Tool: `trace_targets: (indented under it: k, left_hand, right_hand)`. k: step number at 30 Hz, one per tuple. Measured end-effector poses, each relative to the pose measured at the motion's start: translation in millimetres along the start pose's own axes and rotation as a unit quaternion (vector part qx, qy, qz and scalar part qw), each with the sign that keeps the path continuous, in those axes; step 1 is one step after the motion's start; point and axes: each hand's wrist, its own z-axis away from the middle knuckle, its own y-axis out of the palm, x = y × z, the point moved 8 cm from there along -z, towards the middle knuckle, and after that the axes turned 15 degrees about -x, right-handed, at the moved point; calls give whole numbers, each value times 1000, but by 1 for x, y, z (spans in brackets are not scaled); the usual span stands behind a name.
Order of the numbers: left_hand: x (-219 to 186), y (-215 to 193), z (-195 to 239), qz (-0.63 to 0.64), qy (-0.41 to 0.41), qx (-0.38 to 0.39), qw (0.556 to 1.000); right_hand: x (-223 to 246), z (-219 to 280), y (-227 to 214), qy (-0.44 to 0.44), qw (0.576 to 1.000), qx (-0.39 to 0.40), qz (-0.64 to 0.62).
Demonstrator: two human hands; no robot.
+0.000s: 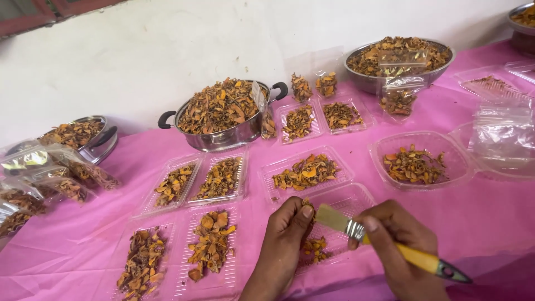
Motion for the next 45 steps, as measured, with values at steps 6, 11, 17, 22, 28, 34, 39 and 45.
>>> trace_targets:
  k: [6, 11, 17, 22, 28, 34, 39, 45]
  left_hand:
    - [10, 4, -5, 111, -47, -19, 993]
    - [12, -4, -9, 77, -31, -36, 996]
    - [12, 1, -9, 98, -58, -48, 992]
    - [14, 1, -7, 149, -51, -23, 987]
    - [-8, -7, -9, -63, 85, 27, 994]
    - [-5, -3, 0, -135, 99, 66, 984]
    - [-9, -4, 6, -130, 107, 82, 982]
    - [-9, -4, 8, -136, 111, 78, 981]
  right_hand:
    - [0, 3, 12, -11, 999, 15, -29]
    - [-3, 4, 7, -4, 1000, 18, 9]
    - [-11, 19, 13, -21, 999, 14, 31]
    - [-8, 3, -6, 12, 998, -57, -19]
    - [-6, 2, 10, -18, 988, 151, -20]
    - [-1, -26, 8, -88, 984, 149, -47]
    - [-8, -37, 9, -35, 981, 193, 2]
    - [6, -32, 17, -68, 972, 224, -17]
